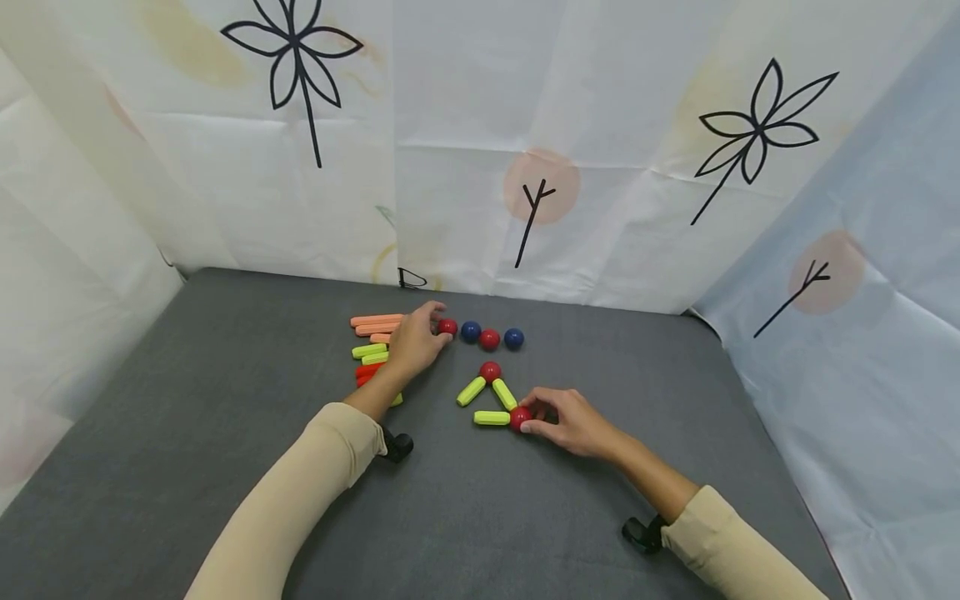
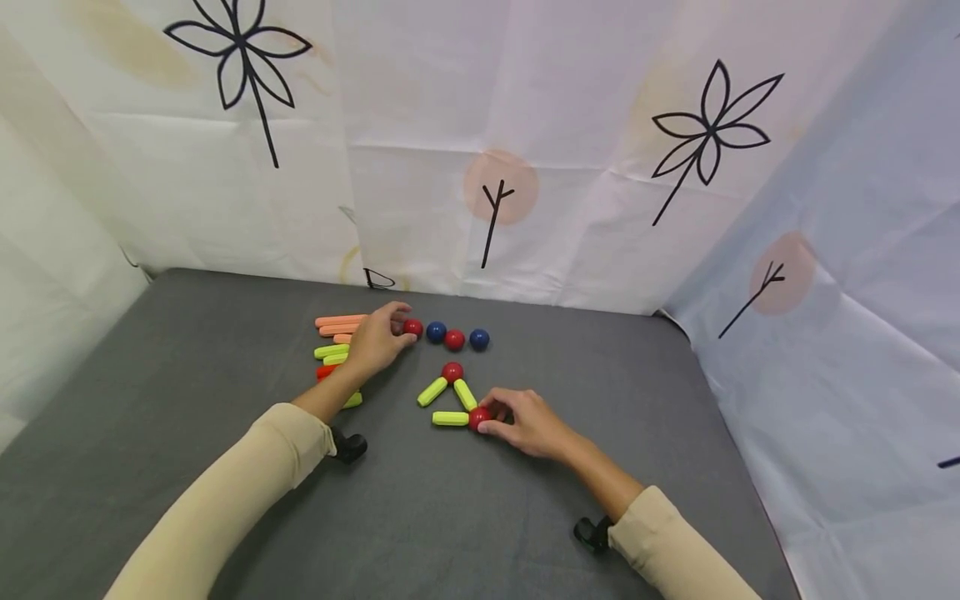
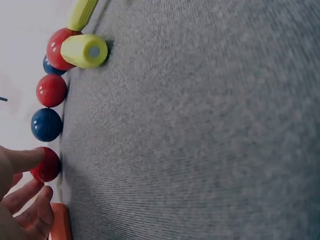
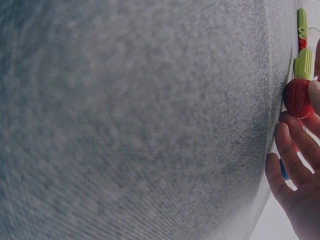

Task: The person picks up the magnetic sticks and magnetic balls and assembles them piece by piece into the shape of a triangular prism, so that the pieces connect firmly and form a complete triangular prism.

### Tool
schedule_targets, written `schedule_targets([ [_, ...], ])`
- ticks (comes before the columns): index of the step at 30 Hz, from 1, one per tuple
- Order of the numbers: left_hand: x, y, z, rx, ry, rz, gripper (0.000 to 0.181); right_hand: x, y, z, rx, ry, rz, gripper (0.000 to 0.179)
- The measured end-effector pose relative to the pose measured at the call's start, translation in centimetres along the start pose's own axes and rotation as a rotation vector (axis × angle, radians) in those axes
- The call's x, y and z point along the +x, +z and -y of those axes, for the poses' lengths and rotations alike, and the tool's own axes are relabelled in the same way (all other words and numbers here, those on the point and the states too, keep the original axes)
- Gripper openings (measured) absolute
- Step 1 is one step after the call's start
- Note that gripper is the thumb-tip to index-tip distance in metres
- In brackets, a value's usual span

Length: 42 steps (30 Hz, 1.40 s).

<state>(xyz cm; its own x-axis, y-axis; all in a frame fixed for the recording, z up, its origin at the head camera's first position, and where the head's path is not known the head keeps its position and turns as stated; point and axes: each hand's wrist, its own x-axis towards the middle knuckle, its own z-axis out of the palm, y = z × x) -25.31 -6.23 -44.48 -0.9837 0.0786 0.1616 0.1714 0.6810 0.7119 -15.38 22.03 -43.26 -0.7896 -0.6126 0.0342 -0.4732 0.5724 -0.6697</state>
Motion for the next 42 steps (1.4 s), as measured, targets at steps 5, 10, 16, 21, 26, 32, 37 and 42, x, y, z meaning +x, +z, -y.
schedule_targets([
  [5, -0.2, 0.1, 0.1, 0.046, 0.055, 0.003, 0.047, 0.0, 0.0, 0.0, -0.004, 0.001, 0.004, 0.027],
  [10, -0.6, 0.1, 0.4, 0.048, 0.112, 0.022, 0.047, 0.1, 0.0, 0.0, -0.01, 0.002, 0.005, 0.028],
  [16, -1.7, -1.3, 0.7, -0.089, 0.21, 0.087, 0.047, 0.1, 0.1, -0.1, -0.015, -0.005, 0.001, 0.027],
  [21, -4.1, -3.1, 0.9, -0.185, 0.313, 0.211, 0.044, 0.1, 0.2, 0.0, -0.011, -0.013, -0.001, 0.027],
  [26, -6.8, -3.4, 1.2, -0.145, 0.371, 0.338, 0.035, 0.1, 0.1, -0.1, -0.008, -0.009, 0.005, 0.027],
  [32, -8.7, -2.8, 1.3, -0.131, 0.376, 0.427, 0.032, 0.1, 0.0, -0.1, -0.016, -0.007, 0.01, 0.028],
  [37, -9.1, -2.4, 1.4, -0.151, 0.364, 0.456, 0.035, 0.2, 0.0, 0.3, -0.021, -0.001, 0.02, 0.029],
  [42, -9.1, -2.2, 1.4, -0.137, 0.392, 0.452, 0.035, 0.4, 0.0, 0.6, -0.008, -0.008, 0.027, 0.03],
])
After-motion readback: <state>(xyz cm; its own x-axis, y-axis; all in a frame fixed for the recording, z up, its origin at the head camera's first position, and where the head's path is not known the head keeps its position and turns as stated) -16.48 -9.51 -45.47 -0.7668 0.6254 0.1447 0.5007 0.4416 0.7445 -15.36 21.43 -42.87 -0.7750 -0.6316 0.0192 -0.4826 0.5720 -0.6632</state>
